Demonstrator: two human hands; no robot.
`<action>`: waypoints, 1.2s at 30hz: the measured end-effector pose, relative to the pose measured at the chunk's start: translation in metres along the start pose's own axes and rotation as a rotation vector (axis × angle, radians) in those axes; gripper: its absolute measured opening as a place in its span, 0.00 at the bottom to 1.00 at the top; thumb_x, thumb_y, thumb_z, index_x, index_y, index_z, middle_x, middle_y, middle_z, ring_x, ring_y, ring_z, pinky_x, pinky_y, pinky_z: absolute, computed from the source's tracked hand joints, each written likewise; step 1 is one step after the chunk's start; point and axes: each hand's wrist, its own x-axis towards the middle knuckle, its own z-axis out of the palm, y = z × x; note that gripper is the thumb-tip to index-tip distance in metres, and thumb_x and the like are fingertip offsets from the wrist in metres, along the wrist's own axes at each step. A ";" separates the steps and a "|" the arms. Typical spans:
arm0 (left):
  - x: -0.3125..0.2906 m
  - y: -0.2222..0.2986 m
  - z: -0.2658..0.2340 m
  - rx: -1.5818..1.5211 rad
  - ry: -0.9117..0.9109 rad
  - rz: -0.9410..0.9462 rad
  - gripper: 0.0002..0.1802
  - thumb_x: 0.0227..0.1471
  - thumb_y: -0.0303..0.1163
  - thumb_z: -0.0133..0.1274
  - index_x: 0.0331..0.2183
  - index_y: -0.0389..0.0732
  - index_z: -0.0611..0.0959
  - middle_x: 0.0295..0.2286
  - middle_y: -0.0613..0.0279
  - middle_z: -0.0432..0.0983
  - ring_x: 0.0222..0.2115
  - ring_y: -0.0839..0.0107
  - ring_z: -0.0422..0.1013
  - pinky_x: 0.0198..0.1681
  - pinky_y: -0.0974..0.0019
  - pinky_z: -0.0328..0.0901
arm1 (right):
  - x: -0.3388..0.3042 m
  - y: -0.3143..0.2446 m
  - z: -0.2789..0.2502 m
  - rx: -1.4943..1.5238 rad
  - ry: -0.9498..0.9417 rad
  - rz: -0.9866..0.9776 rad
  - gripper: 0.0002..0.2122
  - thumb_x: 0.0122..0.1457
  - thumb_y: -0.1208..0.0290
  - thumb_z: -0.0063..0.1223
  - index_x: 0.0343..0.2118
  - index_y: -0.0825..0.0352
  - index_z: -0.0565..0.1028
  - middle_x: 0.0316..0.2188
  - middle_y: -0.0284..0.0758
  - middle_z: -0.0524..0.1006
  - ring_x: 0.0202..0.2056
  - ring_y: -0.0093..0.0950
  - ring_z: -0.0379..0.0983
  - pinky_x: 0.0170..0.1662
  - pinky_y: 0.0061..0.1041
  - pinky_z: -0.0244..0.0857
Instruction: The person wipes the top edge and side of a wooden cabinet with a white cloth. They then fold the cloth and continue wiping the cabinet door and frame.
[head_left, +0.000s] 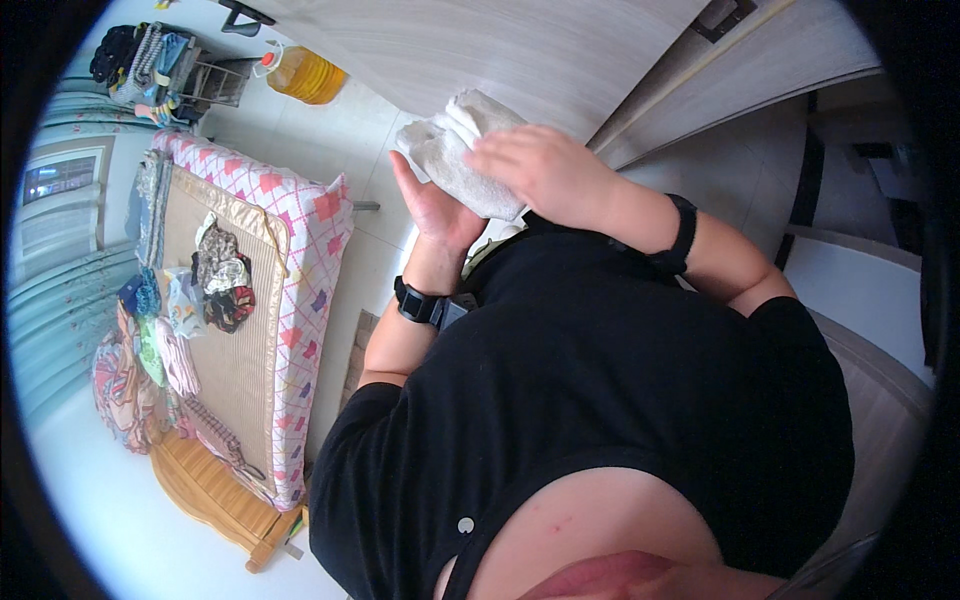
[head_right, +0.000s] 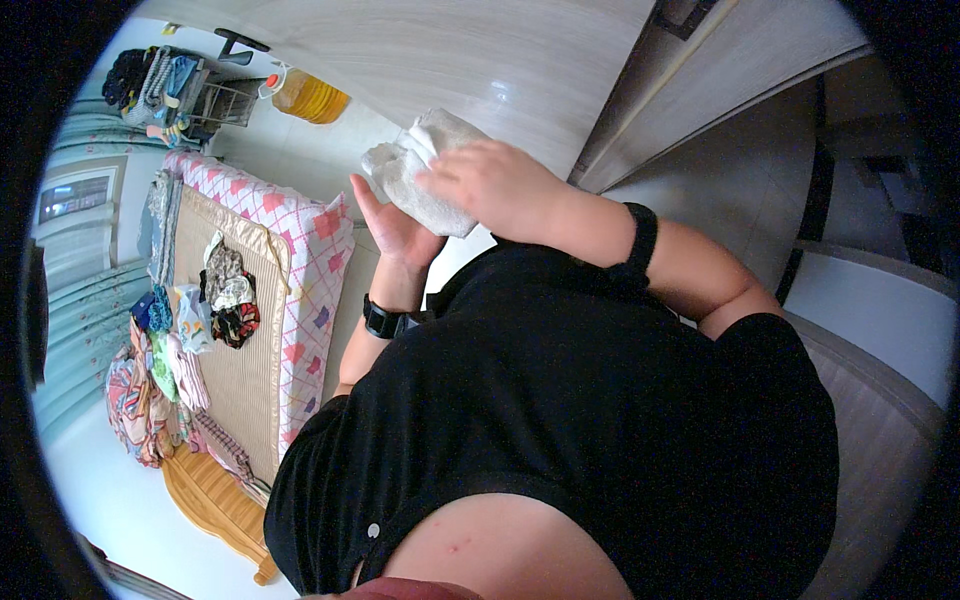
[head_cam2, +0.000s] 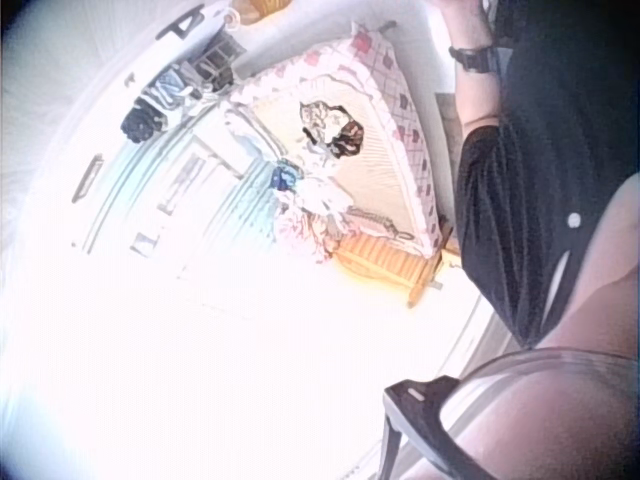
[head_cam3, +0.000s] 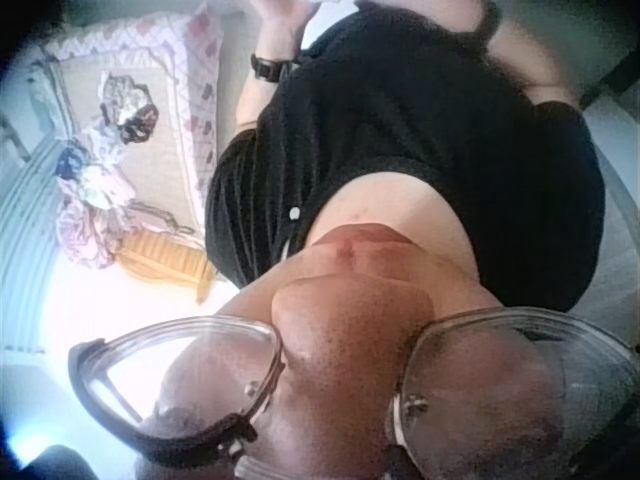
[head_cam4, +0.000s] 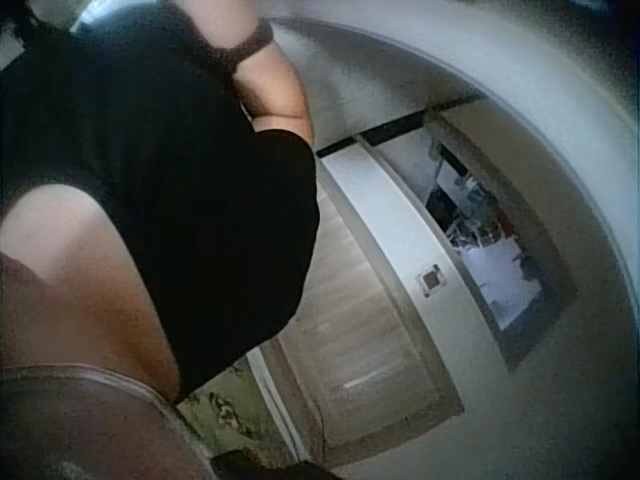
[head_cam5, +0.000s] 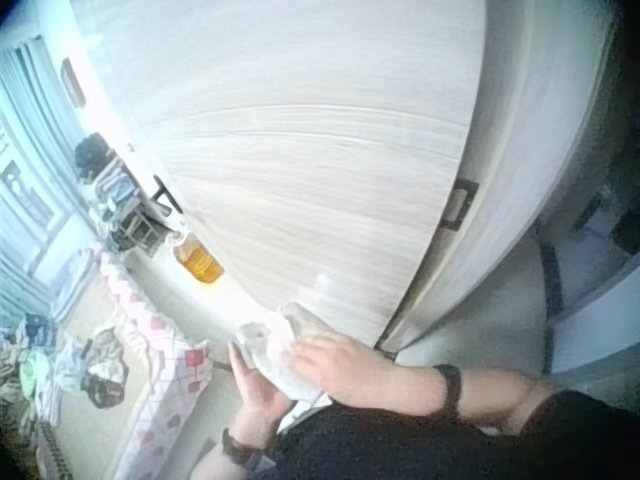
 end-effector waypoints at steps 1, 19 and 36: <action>0.000 0.001 0.000 0.006 -0.009 0.005 0.49 0.45 0.73 0.39 0.57 0.45 0.63 0.56 0.58 0.60 0.55 0.58 0.58 0.58 0.50 0.53 | -0.001 -0.001 0.000 0.037 -0.114 -0.063 0.18 0.54 0.76 0.46 0.50 0.64 0.71 0.49 0.37 0.72 0.52 0.34 0.67 0.56 0.34 0.59; 0.005 0.010 0.010 0.078 -0.069 -0.020 0.47 0.49 0.69 0.38 0.59 0.45 0.57 0.59 0.57 0.54 0.59 0.56 0.51 0.61 0.47 0.46 | -0.009 0.049 0.008 1.188 0.094 0.870 0.19 0.52 0.75 0.56 0.48 0.69 0.68 0.47 0.35 0.68 0.44 0.24 0.68 0.42 0.24 0.66; 0.020 0.001 0.008 0.115 0.007 -0.163 0.24 0.55 0.37 0.46 0.51 0.36 0.67 0.50 0.54 0.66 0.52 0.60 0.62 0.57 0.52 0.53 | -0.022 0.052 0.001 0.543 -0.017 0.099 0.13 0.48 0.80 0.49 0.36 0.63 0.77 0.51 0.38 0.69 0.52 0.38 0.65 0.52 0.31 0.61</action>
